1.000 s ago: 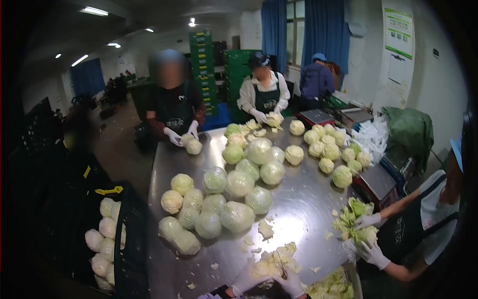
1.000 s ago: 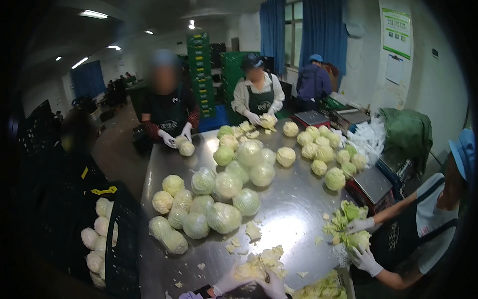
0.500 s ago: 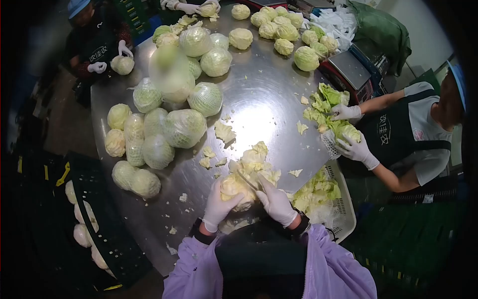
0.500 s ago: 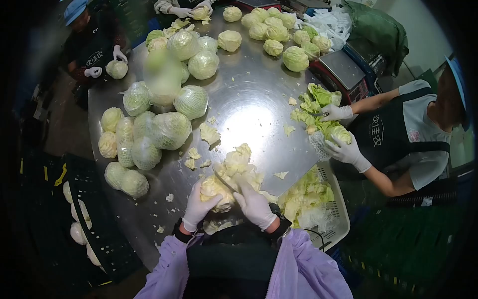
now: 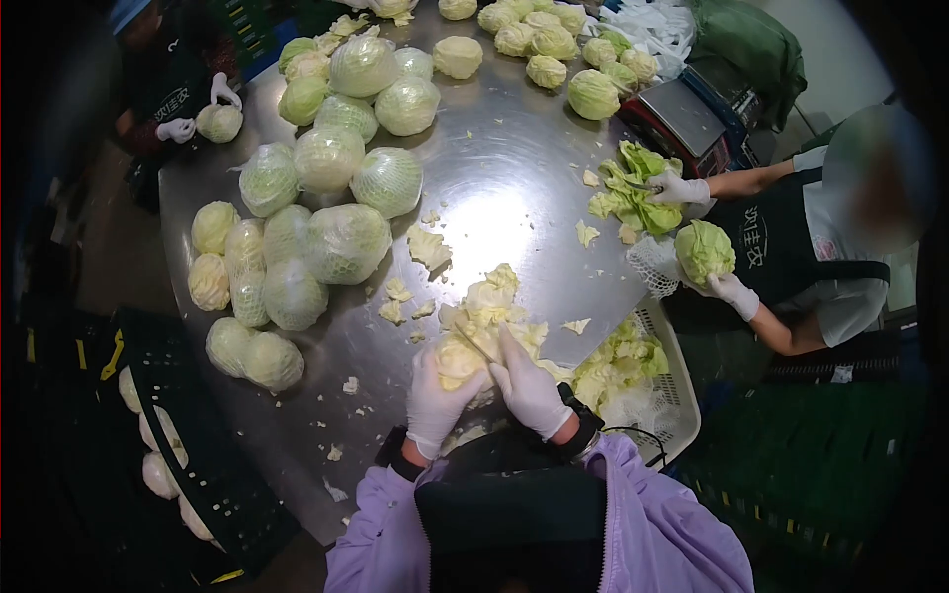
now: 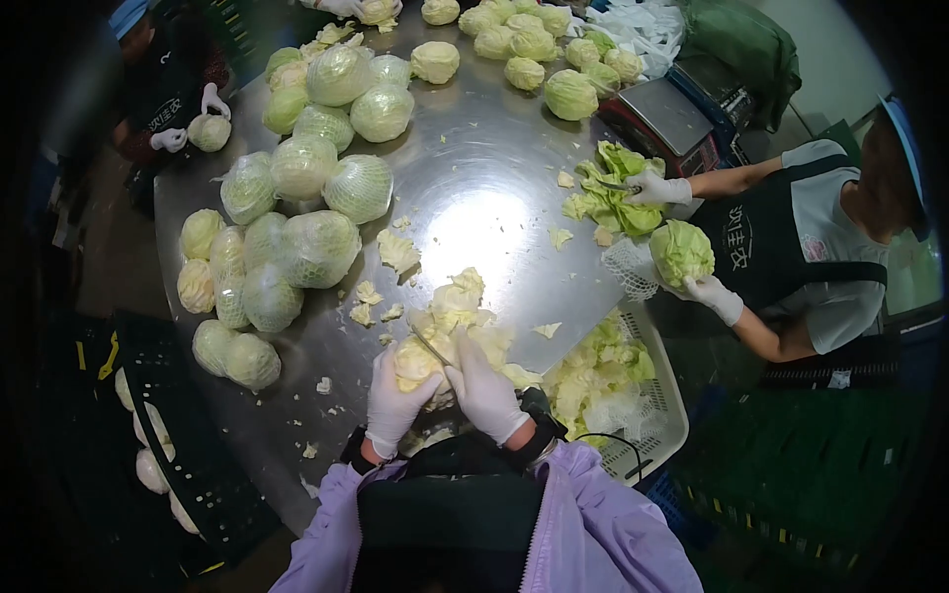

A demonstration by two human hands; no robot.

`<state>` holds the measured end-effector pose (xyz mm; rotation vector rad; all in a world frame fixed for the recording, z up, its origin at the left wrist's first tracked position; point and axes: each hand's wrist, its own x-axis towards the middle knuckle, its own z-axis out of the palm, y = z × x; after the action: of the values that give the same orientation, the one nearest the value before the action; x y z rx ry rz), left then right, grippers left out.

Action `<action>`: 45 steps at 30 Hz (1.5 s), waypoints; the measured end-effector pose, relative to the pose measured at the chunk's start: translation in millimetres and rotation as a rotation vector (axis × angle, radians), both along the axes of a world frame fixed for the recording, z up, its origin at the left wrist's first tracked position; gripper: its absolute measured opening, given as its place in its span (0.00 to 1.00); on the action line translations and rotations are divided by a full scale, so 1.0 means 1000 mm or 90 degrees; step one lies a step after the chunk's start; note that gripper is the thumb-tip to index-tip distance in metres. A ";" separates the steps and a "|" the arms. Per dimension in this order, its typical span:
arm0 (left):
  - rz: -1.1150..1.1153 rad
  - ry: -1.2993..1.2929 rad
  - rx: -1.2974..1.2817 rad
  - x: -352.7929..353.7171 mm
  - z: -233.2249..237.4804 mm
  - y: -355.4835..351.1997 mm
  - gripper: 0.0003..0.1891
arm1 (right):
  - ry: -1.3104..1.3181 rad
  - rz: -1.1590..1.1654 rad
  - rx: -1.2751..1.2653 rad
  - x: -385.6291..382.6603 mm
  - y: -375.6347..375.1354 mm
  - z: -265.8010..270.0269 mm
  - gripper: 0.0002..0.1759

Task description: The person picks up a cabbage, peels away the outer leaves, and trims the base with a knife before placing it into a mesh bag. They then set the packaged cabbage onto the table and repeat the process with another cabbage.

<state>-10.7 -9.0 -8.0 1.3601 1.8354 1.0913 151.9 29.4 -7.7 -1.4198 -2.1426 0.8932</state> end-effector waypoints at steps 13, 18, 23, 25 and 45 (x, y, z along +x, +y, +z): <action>-0.007 0.022 0.026 0.000 0.001 -0.016 0.38 | -0.082 0.020 -0.075 0.029 0.037 -0.015 0.19; 0.003 0.030 0.007 0.000 -0.002 -0.018 0.39 | 0.016 0.033 -0.038 0.020 0.003 0.012 0.28; -0.023 0.030 -0.021 0.000 0.000 -0.005 0.38 | -0.021 0.018 0.009 0.007 -0.010 -0.002 0.36; -0.010 0.047 -0.011 0.003 -0.002 -0.006 0.38 | -0.003 0.025 -0.047 0.009 -0.001 -0.004 0.36; -0.034 0.163 -0.002 0.011 0.004 0.002 0.39 | -0.109 -0.021 0.061 0.005 0.004 -0.005 0.28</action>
<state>0.3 -6.9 -3.5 1.5989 1.9648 0.9221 156.7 33.7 -12.9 -1.5267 -2.2459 0.6679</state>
